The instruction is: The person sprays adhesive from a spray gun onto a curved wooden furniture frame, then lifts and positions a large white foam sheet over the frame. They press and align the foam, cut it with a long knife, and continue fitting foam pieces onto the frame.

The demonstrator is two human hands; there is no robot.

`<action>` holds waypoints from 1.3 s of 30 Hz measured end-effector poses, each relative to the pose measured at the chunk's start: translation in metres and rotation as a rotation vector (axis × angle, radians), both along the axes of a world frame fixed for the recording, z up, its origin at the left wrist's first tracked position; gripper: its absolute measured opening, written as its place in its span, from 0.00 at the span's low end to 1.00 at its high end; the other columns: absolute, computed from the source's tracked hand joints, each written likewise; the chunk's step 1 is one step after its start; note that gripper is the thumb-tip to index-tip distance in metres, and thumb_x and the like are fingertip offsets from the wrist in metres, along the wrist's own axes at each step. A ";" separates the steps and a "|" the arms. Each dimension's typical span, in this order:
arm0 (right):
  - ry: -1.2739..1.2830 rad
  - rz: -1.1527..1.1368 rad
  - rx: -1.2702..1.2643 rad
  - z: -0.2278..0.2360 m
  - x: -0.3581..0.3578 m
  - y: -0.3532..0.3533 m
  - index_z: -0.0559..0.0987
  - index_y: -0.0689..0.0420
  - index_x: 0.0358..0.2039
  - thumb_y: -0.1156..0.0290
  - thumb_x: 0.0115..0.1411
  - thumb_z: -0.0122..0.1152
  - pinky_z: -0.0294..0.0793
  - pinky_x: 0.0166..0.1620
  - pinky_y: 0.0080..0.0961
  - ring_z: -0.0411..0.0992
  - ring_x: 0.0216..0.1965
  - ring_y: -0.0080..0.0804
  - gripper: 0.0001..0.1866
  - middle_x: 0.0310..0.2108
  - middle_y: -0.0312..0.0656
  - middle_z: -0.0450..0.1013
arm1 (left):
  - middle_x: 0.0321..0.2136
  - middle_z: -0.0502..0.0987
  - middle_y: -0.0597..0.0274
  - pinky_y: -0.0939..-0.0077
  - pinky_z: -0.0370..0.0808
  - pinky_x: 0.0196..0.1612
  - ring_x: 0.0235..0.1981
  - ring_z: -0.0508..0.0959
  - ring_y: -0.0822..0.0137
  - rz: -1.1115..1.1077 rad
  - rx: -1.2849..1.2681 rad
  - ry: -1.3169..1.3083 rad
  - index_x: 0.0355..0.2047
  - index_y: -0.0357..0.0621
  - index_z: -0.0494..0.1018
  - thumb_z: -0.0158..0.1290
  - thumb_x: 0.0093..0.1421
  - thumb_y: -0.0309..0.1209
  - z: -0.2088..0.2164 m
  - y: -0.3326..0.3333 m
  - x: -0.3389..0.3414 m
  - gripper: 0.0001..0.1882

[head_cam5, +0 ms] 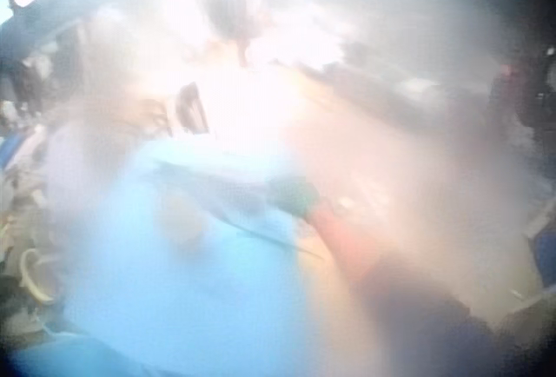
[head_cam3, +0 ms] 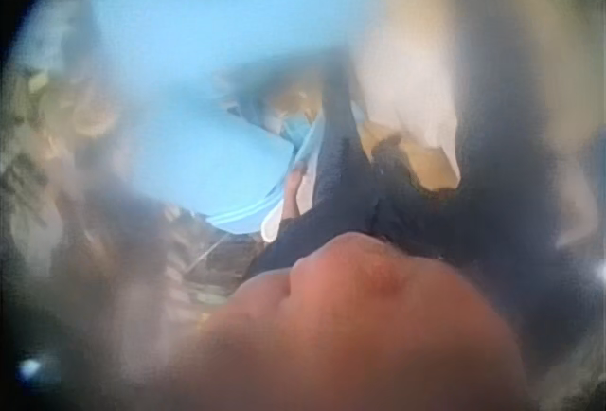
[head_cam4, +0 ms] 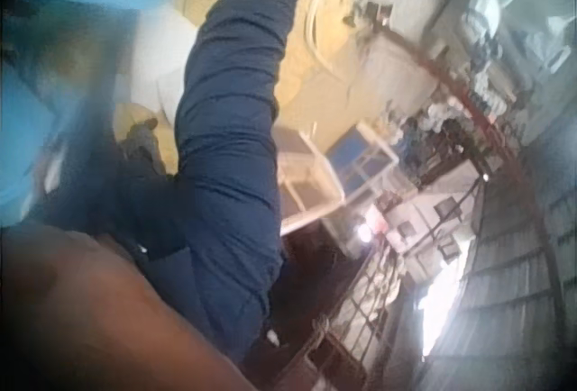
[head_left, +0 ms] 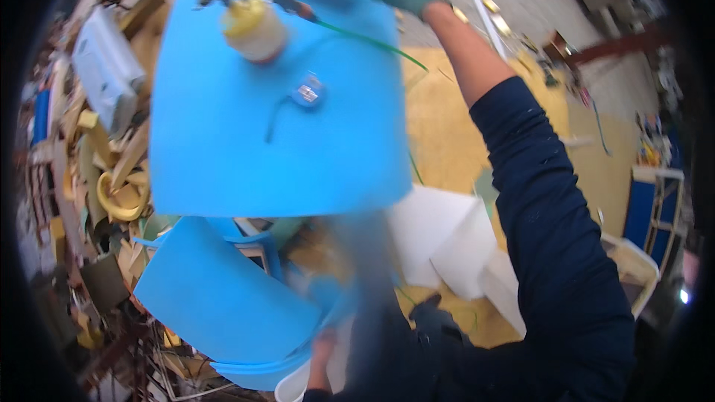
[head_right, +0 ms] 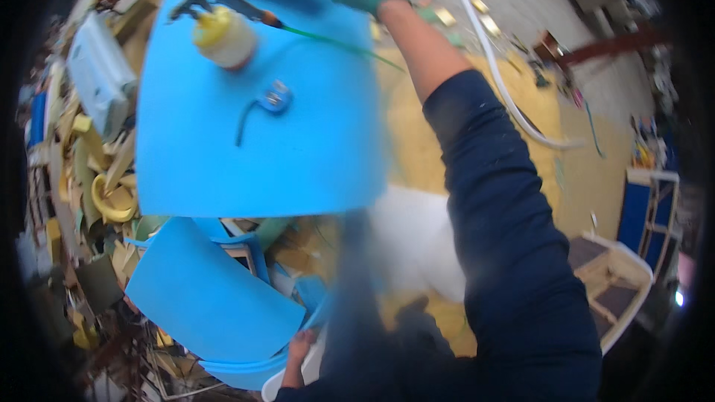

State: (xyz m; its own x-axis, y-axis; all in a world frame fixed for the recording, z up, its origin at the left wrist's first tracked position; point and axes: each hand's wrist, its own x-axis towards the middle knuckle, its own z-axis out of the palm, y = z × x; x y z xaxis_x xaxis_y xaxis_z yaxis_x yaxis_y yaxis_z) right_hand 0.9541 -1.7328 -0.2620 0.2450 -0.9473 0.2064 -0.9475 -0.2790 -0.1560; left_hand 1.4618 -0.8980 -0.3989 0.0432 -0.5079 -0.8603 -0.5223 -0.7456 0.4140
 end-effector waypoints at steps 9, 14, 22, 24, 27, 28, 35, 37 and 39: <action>-1.052 -0.338 0.024 0.077 -0.185 0.420 0.80 0.55 0.51 0.56 0.65 0.68 0.77 0.33 0.28 0.77 0.27 0.26 0.20 0.31 0.39 0.80 | 0.40 0.84 0.54 0.68 0.78 0.47 0.41 0.82 0.64 -0.022 0.041 0.173 0.49 0.32 0.78 0.53 0.73 0.36 -0.019 -0.151 -0.073 0.17; -1.106 -0.996 0.280 0.059 -0.197 0.671 0.77 0.57 0.62 0.59 0.65 0.70 0.77 0.32 0.24 0.76 0.28 0.20 0.28 0.35 0.41 0.83 | 0.40 0.85 0.54 0.70 0.79 0.46 0.39 0.82 0.66 -0.361 -0.023 0.140 0.50 0.31 0.78 0.53 0.73 0.35 -0.033 -0.176 -0.103 0.17; -0.857 -1.231 0.456 -0.036 -0.185 1.091 0.80 0.51 0.57 0.55 0.65 0.65 0.79 0.43 0.46 0.81 0.38 0.55 0.23 0.36 0.54 0.82 | 0.36 0.85 0.52 0.62 0.79 0.45 0.37 0.83 0.59 -0.772 -0.042 -0.330 0.45 0.31 0.80 0.58 0.69 0.37 0.058 -0.031 -0.090 0.17; -0.926 -1.310 0.516 -0.043 -0.177 1.179 0.80 0.50 0.57 0.54 0.65 0.64 0.79 0.45 0.48 0.81 0.39 0.55 0.23 0.37 0.55 0.82 | 0.33 0.85 0.47 0.57 0.78 0.43 0.35 0.83 0.54 -0.729 -0.230 -0.411 0.42 0.31 0.80 0.59 0.67 0.38 0.074 -0.019 -0.108 0.18; -0.960 -1.400 0.608 -0.052 -0.170 1.286 0.80 0.50 0.55 0.54 0.64 0.64 0.79 0.45 0.48 0.81 0.40 0.56 0.22 0.38 0.55 0.82 | 0.33 0.82 0.40 0.52 0.75 0.40 0.34 0.81 0.44 -0.943 -0.476 -0.365 0.40 0.32 0.79 0.56 0.69 0.40 0.082 -0.049 -0.182 0.18; -0.952 -1.426 0.661 -0.057 -0.173 1.312 0.81 0.50 0.55 0.55 0.64 0.64 0.79 0.46 0.47 0.81 0.40 0.57 0.22 0.38 0.55 0.82 | 0.33 0.80 0.40 0.52 0.75 0.40 0.35 0.79 0.41 -0.973 -0.614 -0.272 0.39 0.32 0.78 0.53 0.71 0.40 0.082 -0.054 -0.216 0.19; -0.706 -1.372 0.660 -0.119 -0.183 1.412 0.81 0.52 0.51 0.58 0.61 0.63 0.79 0.37 0.44 0.82 0.31 0.48 0.20 0.29 0.50 0.82 | 0.45 0.82 0.44 0.57 0.76 0.55 0.49 0.81 0.43 -1.200 -0.657 0.094 0.47 0.36 0.82 0.56 0.69 0.35 0.029 0.013 -0.461 0.15; -0.814 -1.491 0.767 -0.138 -0.184 1.426 0.82 0.52 0.48 0.56 0.60 0.63 0.78 0.42 0.50 0.80 0.38 0.60 0.19 0.35 0.56 0.81 | 0.45 0.83 0.46 0.54 0.76 0.55 0.49 0.80 0.42 -1.317 -0.665 0.262 0.44 0.39 0.83 0.57 0.68 0.34 -0.025 0.056 -0.507 0.12; -0.677 -1.429 0.743 -0.167 -0.191 1.436 0.82 0.52 0.47 0.56 0.60 0.63 0.78 0.41 0.50 0.79 0.36 0.60 0.19 0.33 0.56 0.81 | 0.41 0.83 0.49 0.52 0.77 0.52 0.46 0.80 0.43 -1.416 -0.640 0.327 0.41 0.43 0.84 0.57 0.67 0.34 -0.095 0.109 -0.546 0.10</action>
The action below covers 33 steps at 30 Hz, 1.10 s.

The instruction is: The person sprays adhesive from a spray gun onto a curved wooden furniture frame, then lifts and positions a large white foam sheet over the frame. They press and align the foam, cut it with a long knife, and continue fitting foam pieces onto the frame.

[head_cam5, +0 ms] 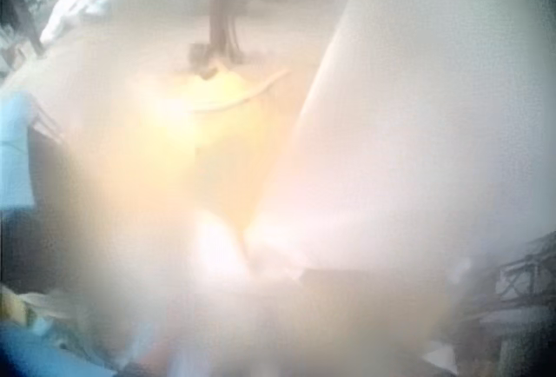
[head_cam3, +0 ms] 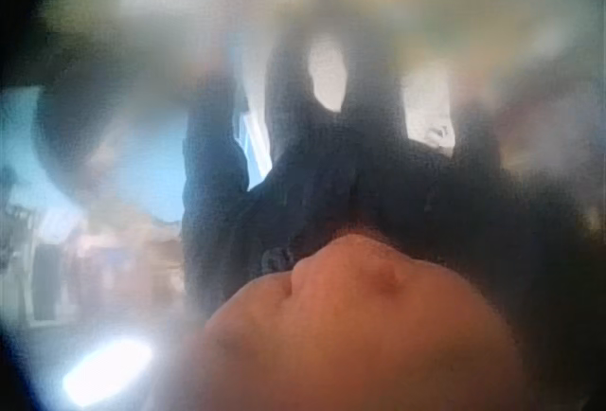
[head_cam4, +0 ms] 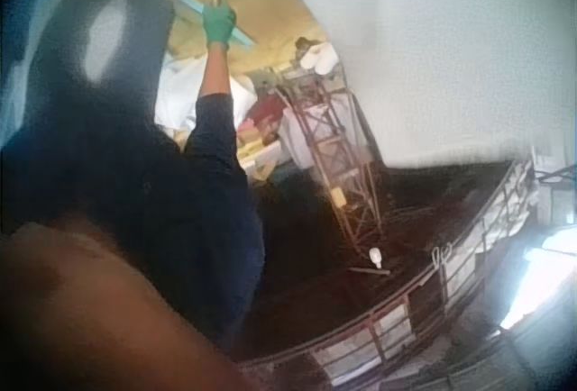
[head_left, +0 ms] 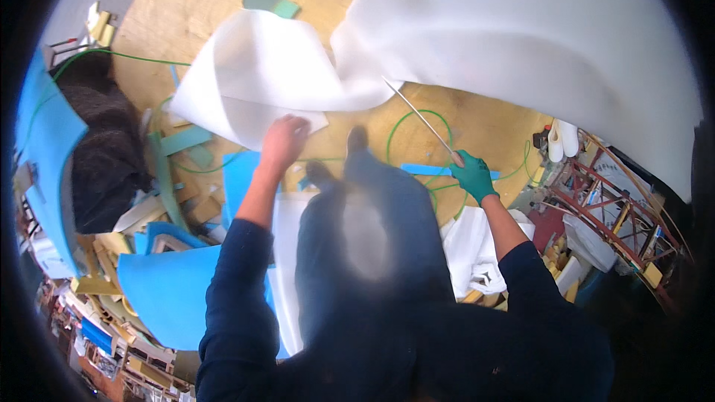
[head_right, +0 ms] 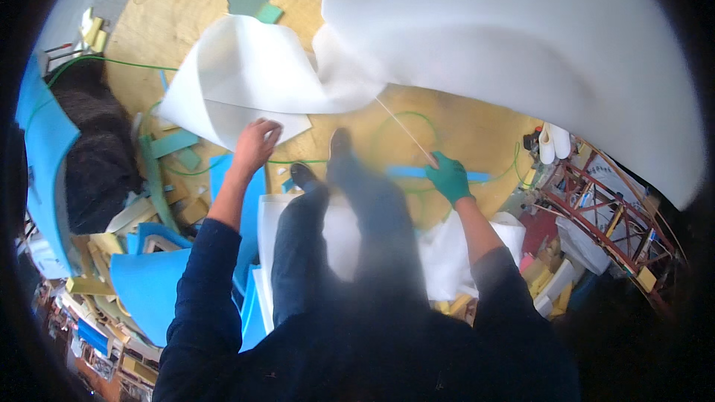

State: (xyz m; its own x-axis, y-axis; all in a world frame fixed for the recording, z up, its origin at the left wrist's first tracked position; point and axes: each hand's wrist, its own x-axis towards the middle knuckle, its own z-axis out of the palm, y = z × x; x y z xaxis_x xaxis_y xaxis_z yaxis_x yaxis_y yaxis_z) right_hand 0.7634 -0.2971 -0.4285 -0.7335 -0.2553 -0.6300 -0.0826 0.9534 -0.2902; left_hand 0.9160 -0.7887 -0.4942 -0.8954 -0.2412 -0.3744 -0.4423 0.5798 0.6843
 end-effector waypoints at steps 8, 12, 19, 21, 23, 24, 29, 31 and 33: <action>-0.030 0.008 0.081 -0.192 -0.003 0.042 0.82 0.53 0.51 0.54 0.62 0.64 0.78 0.38 0.46 0.81 0.30 0.52 0.21 0.28 0.53 0.80 | 0.55 0.80 0.58 0.43 0.69 0.66 0.63 0.73 0.51 -0.400 -0.198 -0.035 0.53 0.51 0.80 0.58 0.65 0.38 -0.235 0.169 -0.064 0.17; 0.029 -0.036 0.014 -0.275 -0.006 0.056 0.81 0.51 0.57 0.56 0.65 0.64 0.79 0.36 0.43 0.81 0.29 0.49 0.23 0.27 0.53 0.80 | 0.66 0.71 0.57 0.31 0.55 0.72 0.74 0.60 0.51 -0.514 -0.336 -0.010 0.63 0.55 0.73 0.58 0.66 0.41 -0.340 0.190 -0.121 0.26; 0.168 0.038 -0.011 -0.367 -0.031 0.070 0.79 0.51 0.63 0.63 0.66 0.68 0.82 0.41 0.33 0.85 0.39 0.38 0.25 0.43 0.51 0.84 | 0.74 0.58 0.55 0.21 0.50 0.70 0.76 0.50 0.40 -0.531 -0.469 0.107 0.68 0.66 0.71 0.61 0.62 0.50 -0.434 0.218 -0.185 0.33; 0.267 0.079 -0.173 -0.389 -0.036 0.071 0.80 0.51 0.60 0.61 0.66 0.66 0.81 0.38 0.37 0.83 0.34 0.44 0.23 0.36 0.51 0.83 | 0.75 0.55 0.53 0.17 0.50 0.68 0.76 0.50 0.37 -0.585 -0.465 0.037 0.69 0.69 0.69 0.64 0.59 0.52 -0.444 0.227 -0.189 0.37; 0.294 0.055 -0.278 -0.406 -0.041 0.067 0.81 0.50 0.59 0.60 0.66 0.65 0.80 0.37 0.39 0.82 0.33 0.48 0.22 0.34 0.51 0.82 | 0.76 0.54 0.51 0.17 0.51 0.68 0.76 0.49 0.37 -0.564 -0.519 0.091 0.69 0.68 0.69 0.66 0.57 0.52 -0.452 0.231 -0.193 0.39; 0.288 0.027 -0.330 -0.413 -0.043 0.063 0.81 0.50 0.59 0.60 0.66 0.65 0.80 0.38 0.39 0.82 0.34 0.48 0.22 0.35 0.52 0.82 | 0.76 0.54 0.50 0.16 0.52 0.67 0.76 0.49 0.37 -0.562 -0.543 0.105 0.69 0.68 0.69 0.67 0.56 0.53 -0.455 0.232 -0.195 0.40; 0.216 -0.017 -0.395 -0.429 -0.061 0.035 0.81 0.49 0.59 0.58 0.65 0.65 0.80 0.44 0.44 0.82 0.39 0.53 0.23 0.38 0.52 0.83 | 0.76 0.53 0.51 0.22 0.52 0.70 0.76 0.50 0.37 -0.535 -0.474 0.118 0.71 0.67 0.66 0.65 0.59 0.52 -0.448 0.219 -0.194 0.40; 0.248 0.029 -0.423 -0.437 -0.070 0.021 0.80 0.49 0.59 0.56 0.65 0.64 0.79 0.45 0.47 0.81 0.40 0.55 0.23 0.38 0.53 0.82 | 0.76 0.53 0.51 0.23 0.52 0.71 0.77 0.50 0.38 -0.497 -0.392 0.016 0.71 0.66 0.65 0.65 0.60 0.51 -0.437 0.207 -0.190 0.40; 0.215 0.041 -0.395 -0.447 -0.075 0.010 0.80 0.49 0.58 0.54 0.64 0.65 0.78 0.45 0.49 0.80 0.38 0.57 0.24 0.36 0.54 0.82 | 0.76 0.53 0.51 0.22 0.52 0.71 0.77 0.49 0.38 -0.417 -0.421 -0.012 0.71 0.65 0.65 0.64 0.61 0.49 -0.427 0.198 -0.186 0.39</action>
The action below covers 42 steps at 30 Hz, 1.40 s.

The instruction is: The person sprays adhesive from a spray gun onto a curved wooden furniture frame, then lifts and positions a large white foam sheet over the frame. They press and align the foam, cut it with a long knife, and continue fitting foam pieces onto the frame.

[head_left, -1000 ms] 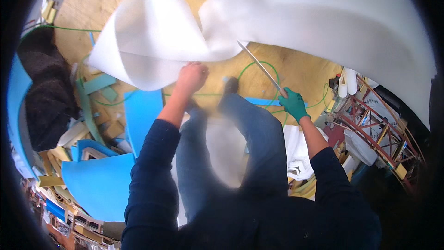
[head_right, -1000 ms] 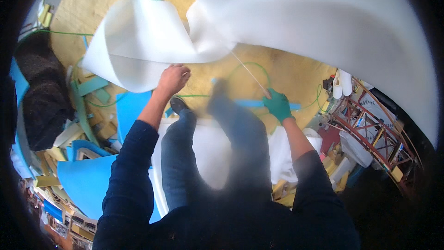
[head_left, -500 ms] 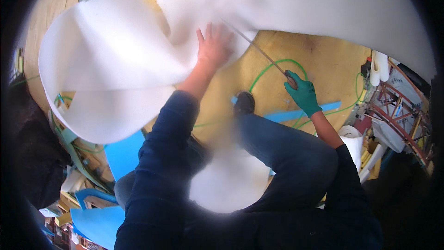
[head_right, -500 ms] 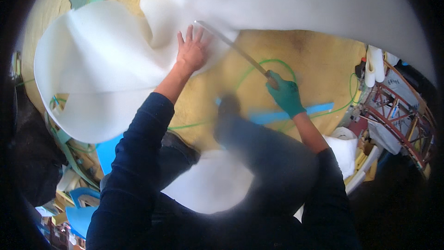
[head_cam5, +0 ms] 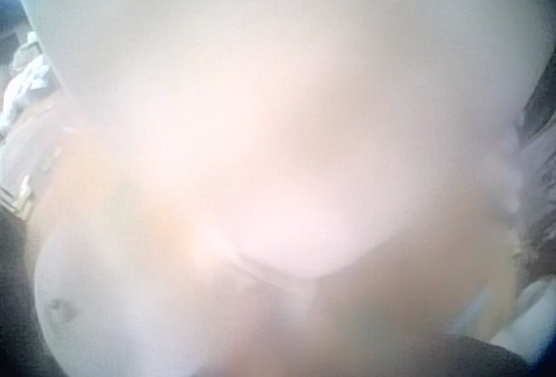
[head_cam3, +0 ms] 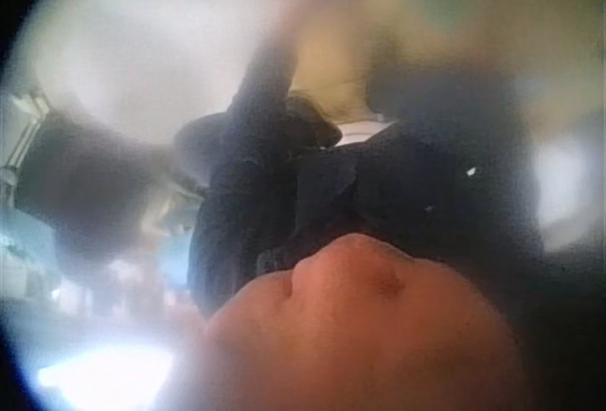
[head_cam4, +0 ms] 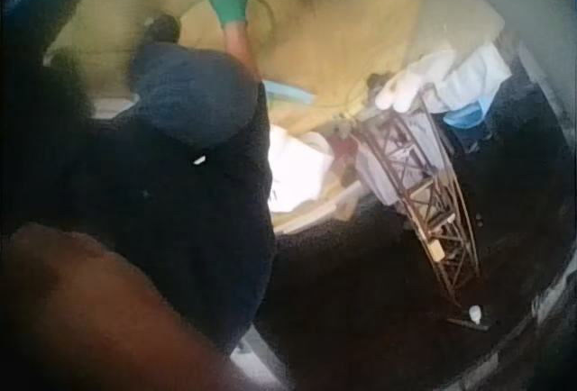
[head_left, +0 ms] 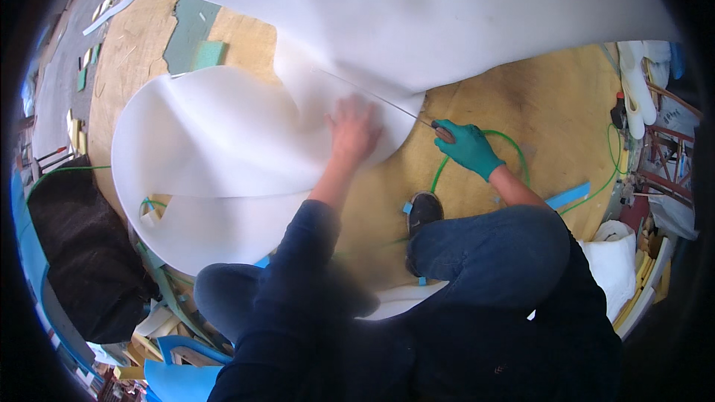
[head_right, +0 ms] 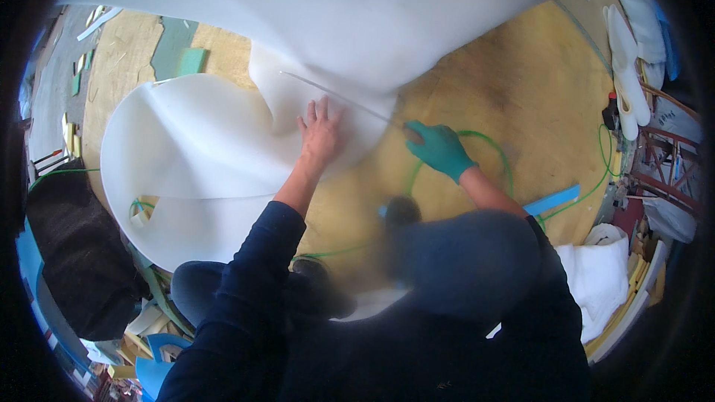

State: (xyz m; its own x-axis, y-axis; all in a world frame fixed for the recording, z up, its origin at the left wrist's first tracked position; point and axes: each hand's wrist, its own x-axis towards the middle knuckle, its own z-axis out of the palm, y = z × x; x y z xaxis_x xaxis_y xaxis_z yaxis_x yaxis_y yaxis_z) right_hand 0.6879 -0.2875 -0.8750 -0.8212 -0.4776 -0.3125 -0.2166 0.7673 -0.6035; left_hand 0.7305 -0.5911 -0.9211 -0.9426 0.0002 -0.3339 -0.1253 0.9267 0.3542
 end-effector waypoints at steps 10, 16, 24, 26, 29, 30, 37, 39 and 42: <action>-0.006 0.031 0.035 -0.030 -0.016 -0.015 0.80 0.45 0.55 0.55 0.63 0.64 0.77 0.42 0.53 0.79 0.37 0.59 0.21 0.32 0.54 0.81 | 0.77 0.51 0.51 0.13 0.52 0.67 0.78 0.47 0.39 -0.037 0.005 -0.008 0.71 0.66 0.66 0.66 0.59 0.42 -0.024 0.010 0.005 0.39; 0.028 0.083 0.051 -0.033 -0.025 -0.017 0.79 0.44 0.55 0.56 0.64 0.61 0.78 0.42 0.53 0.79 0.36 0.61 0.20 0.33 0.54 0.80 | 0.80 0.44 0.57 0.11 0.54 0.64 0.79 0.43 0.40 0.004 -0.139 -0.101 0.73 0.77 0.60 0.68 0.55 0.48 -0.013 0.008 -0.004 0.46; 0.016 0.092 0.119 -0.038 -0.028 -0.009 0.79 0.43 0.55 0.57 0.65 0.60 0.78 0.42 0.53 0.79 0.36 0.61 0.19 0.32 0.55 0.80 | 0.80 0.41 0.58 0.08 0.53 0.64 0.79 0.39 0.40 0.068 -0.112 -0.162 0.75 0.79 0.58 0.75 0.47 0.47 -0.008 0.002 -0.008 0.56; 0.018 0.097 0.115 -0.036 -0.028 -0.008 0.80 0.44 0.55 0.57 0.65 0.60 0.78 0.41 0.53 0.79 0.35 0.60 0.19 0.31 0.55 0.80 | 0.80 0.41 0.57 0.08 0.53 0.63 0.80 0.39 0.40 0.072 -0.107 -0.163 0.74 0.78 0.58 0.75 0.46 0.47 -0.010 0.001 -0.009 0.56; 0.023 0.113 0.101 -0.032 -0.027 -0.011 0.80 0.44 0.55 0.57 0.65 0.60 0.78 0.40 0.52 0.79 0.34 0.59 0.18 0.31 0.54 0.80 | 0.79 0.44 0.55 0.08 0.55 0.63 0.79 0.40 0.40 0.063 -0.098 -0.152 0.74 0.75 0.59 0.76 0.45 0.46 -0.011 -0.001 -0.008 0.56; 0.027 0.119 0.117 -0.031 -0.028 -0.013 0.80 0.44 0.55 0.57 0.65 0.60 0.78 0.40 0.52 0.79 0.34 0.59 0.18 0.31 0.54 0.80 | 0.78 0.45 0.55 0.08 0.55 0.63 0.79 0.40 0.40 0.058 -0.090 -0.140 0.74 0.74 0.60 0.76 0.45 0.46 -0.011 -0.002 -0.007 0.56; -0.030 0.110 0.152 -0.027 -0.031 -0.025 0.80 0.43 0.56 0.58 0.64 0.61 0.79 0.41 0.52 0.80 0.35 0.57 0.19 0.32 0.53 0.81 | 0.74 0.51 0.54 0.08 0.59 0.60 0.78 0.44 0.39 0.066 -0.038 -0.093 0.72 0.72 0.63 0.77 0.43 0.43 -0.006 -0.005 -0.004 0.55; -0.002 0.098 0.119 -0.028 -0.032 -0.026 0.80 0.46 0.52 0.59 0.66 0.61 0.78 0.39 0.50 0.80 0.35 0.57 0.16 0.32 0.55 0.80 | 0.75 0.51 0.54 0.09 0.60 0.60 0.78 0.44 0.40 0.069 -0.044 -0.091 0.72 0.73 0.63 0.77 0.43 0.44 -0.004 -0.005 -0.005 0.55; -0.018 0.117 0.170 -0.030 -0.034 -0.024 0.80 0.48 0.51 0.60 0.67 0.60 0.78 0.40 0.49 0.79 0.36 0.58 0.14 0.34 0.56 0.80 | 0.76 0.50 0.55 0.09 0.59 0.61 0.78 0.44 0.41 0.069 -0.035 -0.110 0.72 0.74 0.62 0.77 0.43 0.44 -0.002 -0.005 -0.006 0.55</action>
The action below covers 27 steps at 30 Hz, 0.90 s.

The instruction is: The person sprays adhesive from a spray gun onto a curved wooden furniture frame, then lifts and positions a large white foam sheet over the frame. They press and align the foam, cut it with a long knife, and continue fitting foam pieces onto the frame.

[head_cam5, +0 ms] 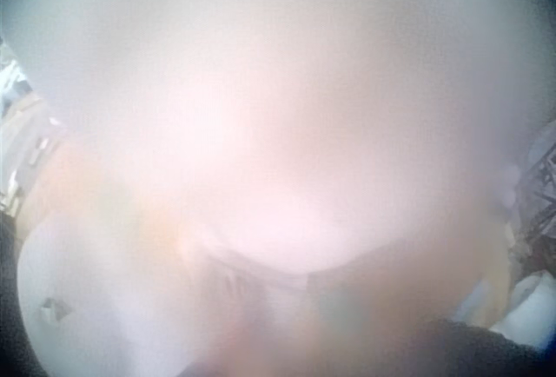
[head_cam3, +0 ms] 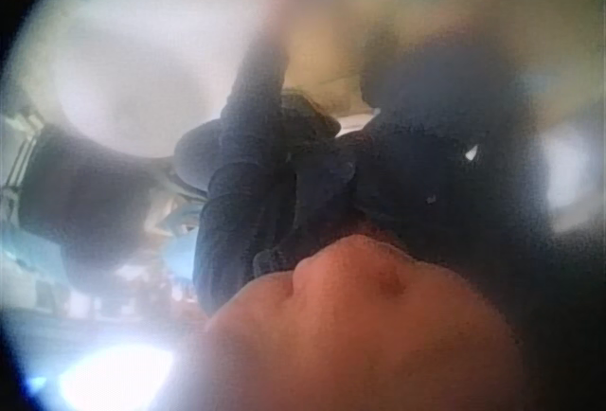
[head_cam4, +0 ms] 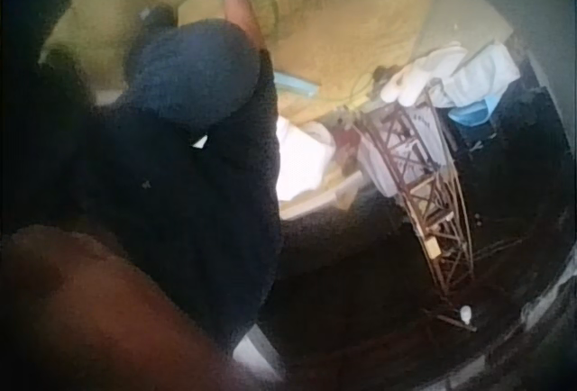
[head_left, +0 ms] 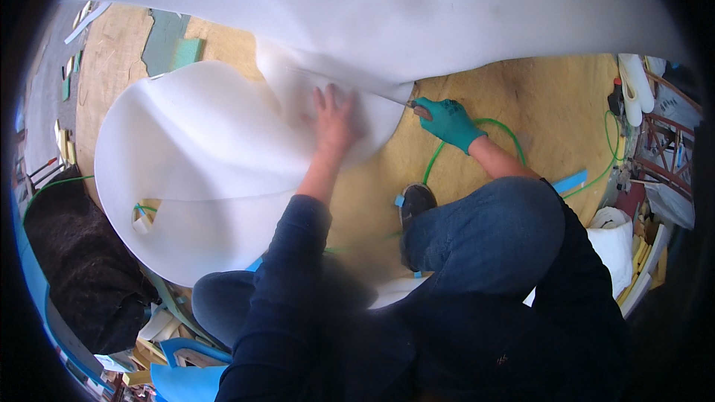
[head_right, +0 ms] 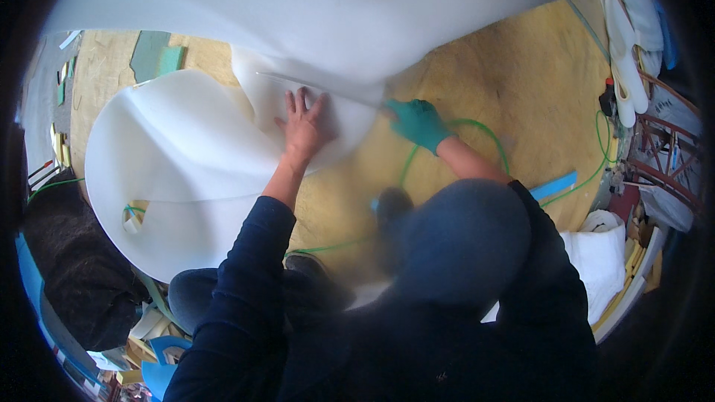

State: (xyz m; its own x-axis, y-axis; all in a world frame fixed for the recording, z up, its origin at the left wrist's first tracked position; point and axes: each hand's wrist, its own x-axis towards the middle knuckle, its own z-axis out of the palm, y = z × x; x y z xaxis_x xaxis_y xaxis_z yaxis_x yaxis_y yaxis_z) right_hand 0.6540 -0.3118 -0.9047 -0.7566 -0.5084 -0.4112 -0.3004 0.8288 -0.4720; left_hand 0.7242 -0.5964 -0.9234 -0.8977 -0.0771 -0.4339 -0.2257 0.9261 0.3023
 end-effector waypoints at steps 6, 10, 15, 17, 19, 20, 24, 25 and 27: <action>0.028 0.052 0.049 -0.001 0.004 0.025 0.79 0.47 0.56 0.64 0.63 0.58 0.79 0.43 0.53 0.80 0.38 0.58 0.20 0.35 0.55 0.81 | 0.77 0.49 0.56 0.09 0.58 0.62 0.79 0.44 0.42 0.007 0.007 -0.021 0.72 0.76 0.61 0.77 0.44 0.45 -0.002 -0.002 -0.002 0.55; -0.019 -0.004 0.045 0.004 0.017 0.058 0.81 0.51 0.52 0.64 0.66 0.60 0.80 0.43 0.48 0.80 0.40 0.58 0.16 0.39 0.57 0.81 | 0.77 0.48 0.58 0.10 0.59 0.62 0.79 0.44 0.42 0.003 0.011 -0.026 0.72 0.77 0.61 0.76 0.45 0.45 -0.005 -0.004 0.000 0.54; 0.033 -0.068 -0.022 0.018 0.047 0.117 0.82 0.52 0.50 0.64 0.66 0.62 0.78 0.41 0.46 0.81 0.37 0.53 0.14 0.36 0.54 0.81 | 0.75 0.54 0.58 0.11 0.61 0.62 0.78 0.47 0.42 -0.044 0.000 0.040 0.71 0.75 0.64 0.76 0.45 0.44 -0.013 -0.010 0.004 0.52; 0.030 -0.144 0.151 0.023 0.056 0.132 0.82 0.53 0.47 0.63 0.65 0.64 0.78 0.41 0.45 0.81 0.36 0.50 0.13 0.35 0.53 0.82 | 0.74 0.57 0.57 0.15 0.63 0.63 0.77 0.50 0.41 -0.058 0.012 0.053 0.70 0.73 0.66 0.76 0.46 0.44 -0.016 -0.017 0.004 0.50; 0.011 -0.189 0.189 0.029 0.063 0.139 0.82 0.53 0.47 0.63 0.65 0.64 0.78 0.41 0.46 0.81 0.36 0.50 0.13 0.35 0.53 0.81 | 0.72 0.59 0.57 0.23 0.66 0.64 0.75 0.54 0.41 -0.076 0.057 0.057 0.68 0.69 0.68 0.74 0.49 0.42 -0.018 -0.028 0.007 0.45; -0.044 -0.232 0.200 0.034 0.065 0.140 0.82 0.53 0.47 0.63 0.65 0.64 0.78 0.41 0.46 0.81 0.36 0.51 0.13 0.35 0.53 0.81 | 0.71 0.61 0.55 0.28 0.67 0.64 0.73 0.57 0.41 -0.003 0.142 0.143 0.66 0.64 0.69 0.73 0.50 0.40 -0.018 -0.036 0.005 0.42; -0.281 -0.404 0.181 0.053 0.069 0.123 0.82 0.53 0.46 0.63 0.65 0.65 0.78 0.41 0.46 0.81 0.36 0.52 0.12 0.35 0.54 0.81 | 0.64 0.68 0.50 0.43 0.70 0.62 0.65 0.67 0.42 0.365 0.190 0.361 0.60 0.50 0.71 0.67 0.55 0.35 -0.007 -0.064 0.017 0.32; -0.292 -0.409 0.147 0.055 0.066 0.114 0.82 0.53 0.46 0.63 0.65 0.65 0.77 0.41 0.46 0.81 0.36 0.53 0.12 0.34 0.54 0.81 | 0.62 0.70 0.49 0.47 0.71 0.62 0.63 0.69 0.42 0.474 0.106 0.444 0.59 0.46 0.71 0.65 0.56 0.33 -0.003 -0.069 0.019 0.30; -0.195 -0.315 0.031 0.051 0.059 0.089 0.82 0.53 0.46 0.63 0.63 0.66 0.78 0.40 0.42 0.80 0.34 0.48 0.13 0.33 0.52 0.81 | 0.58 0.73 0.43 0.47 0.69 0.62 0.60 0.71 0.40 0.611 0.095 0.457 0.59 0.41 0.69 0.64 0.57 0.31 -0.001 -0.074 0.020 0.30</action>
